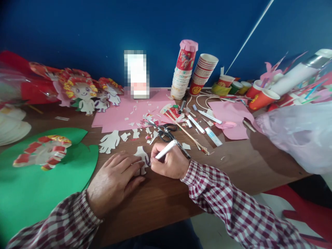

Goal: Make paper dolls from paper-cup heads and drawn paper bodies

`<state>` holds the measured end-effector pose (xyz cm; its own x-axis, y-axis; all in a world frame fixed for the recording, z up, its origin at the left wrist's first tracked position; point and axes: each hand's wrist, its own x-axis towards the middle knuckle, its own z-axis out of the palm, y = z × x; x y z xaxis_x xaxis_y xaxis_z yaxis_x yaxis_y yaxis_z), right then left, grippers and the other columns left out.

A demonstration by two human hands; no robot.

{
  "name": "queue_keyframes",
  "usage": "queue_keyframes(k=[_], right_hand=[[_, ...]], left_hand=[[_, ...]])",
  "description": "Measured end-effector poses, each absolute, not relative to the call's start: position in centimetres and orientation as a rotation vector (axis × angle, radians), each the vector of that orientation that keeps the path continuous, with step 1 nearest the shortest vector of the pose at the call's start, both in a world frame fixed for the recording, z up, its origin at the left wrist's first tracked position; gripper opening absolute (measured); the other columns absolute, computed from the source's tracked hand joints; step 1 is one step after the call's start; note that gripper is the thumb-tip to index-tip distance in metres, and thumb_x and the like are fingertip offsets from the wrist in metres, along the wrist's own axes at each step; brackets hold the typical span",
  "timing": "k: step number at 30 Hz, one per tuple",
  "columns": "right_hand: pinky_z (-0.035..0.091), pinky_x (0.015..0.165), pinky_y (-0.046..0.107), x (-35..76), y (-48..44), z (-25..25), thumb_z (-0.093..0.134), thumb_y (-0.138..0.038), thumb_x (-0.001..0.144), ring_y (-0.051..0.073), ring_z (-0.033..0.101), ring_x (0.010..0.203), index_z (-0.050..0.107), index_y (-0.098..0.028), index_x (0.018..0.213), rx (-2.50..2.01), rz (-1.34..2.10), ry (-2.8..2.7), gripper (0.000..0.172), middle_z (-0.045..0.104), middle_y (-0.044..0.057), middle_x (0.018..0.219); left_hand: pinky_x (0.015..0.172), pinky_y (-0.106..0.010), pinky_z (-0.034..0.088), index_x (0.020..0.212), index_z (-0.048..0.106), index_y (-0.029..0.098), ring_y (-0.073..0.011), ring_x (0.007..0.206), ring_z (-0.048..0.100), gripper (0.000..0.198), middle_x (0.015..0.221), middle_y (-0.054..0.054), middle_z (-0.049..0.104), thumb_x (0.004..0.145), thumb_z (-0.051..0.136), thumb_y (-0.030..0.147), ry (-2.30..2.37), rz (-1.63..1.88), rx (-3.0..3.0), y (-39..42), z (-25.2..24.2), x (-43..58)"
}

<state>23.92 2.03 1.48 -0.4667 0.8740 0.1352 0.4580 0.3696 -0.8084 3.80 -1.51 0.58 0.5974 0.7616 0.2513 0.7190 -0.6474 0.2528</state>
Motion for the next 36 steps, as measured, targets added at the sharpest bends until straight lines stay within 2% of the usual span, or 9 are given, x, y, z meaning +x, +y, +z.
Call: queue_keyframes(k=[9,22,26,29,36], right_hand=[[0.031,0.042,0.019,23.9,2.1,1.9,0.054,-0.016,0.072,0.008,0.039,0.046,0.050,-0.018,0.066,-1.172,1.152,-1.896,0.008,0.046,-0.005,0.053],[0.033,0.046,0.020,23.9,2.0,1.5,0.056,-0.013,0.070,0.009,0.043,0.050,0.051,-0.018,0.064,-1.154,1.042,-2.001,0.009,0.049,-0.004,0.055],[0.030,0.042,0.019,24.2,2.4,1.7,0.054,-0.016,0.073,0.007,0.038,0.046,0.050,-0.018,0.065,-1.161,1.239,-1.745,0.009,0.046,-0.005,0.053],[0.031,0.042,0.018,24.6,2.8,1.5,0.054,-0.022,0.077,0.007,0.040,0.046,0.050,-0.018,0.068,-1.162,1.333,-1.523,0.011,0.047,-0.006,0.052],[0.029,0.042,0.017,25.0,3.5,1.2,0.059,-0.028,0.076,0.007,0.040,0.048,0.051,-0.017,0.070,-1.063,1.499,-1.179,0.015,0.047,-0.005,0.055]], left_hand=[[0.093,-0.049,0.042,0.101,0.061,0.017,-0.0263,0.096,0.055,0.024,0.105,-0.006,0.063,0.086,0.055,0.034,1.263,0.506,2.690,-1.5,0.7,3.9],[0.095,-0.050,0.041,0.100,0.061,0.017,-0.0257,0.097,0.054,0.023,0.105,-0.006,0.063,0.087,0.054,0.034,1.251,0.522,2.696,-1.5,0.5,3.8],[0.093,-0.049,0.042,0.103,0.060,0.017,-0.0259,0.096,0.054,0.025,0.105,-0.006,0.063,0.086,0.055,0.034,1.256,0.510,2.675,-1.6,0.5,3.8],[0.092,-0.048,0.043,0.106,0.059,0.016,-0.0258,0.096,0.054,0.027,0.107,-0.007,0.062,0.087,0.053,0.035,1.236,0.530,2.669,-1.5,0.6,3.7],[0.090,-0.046,0.043,0.095,0.062,0.016,-0.0249,0.095,0.054,0.015,0.106,-0.010,0.061,0.085,0.054,0.025,1.222,0.810,2.673,-1.5,1.1,2.9]])
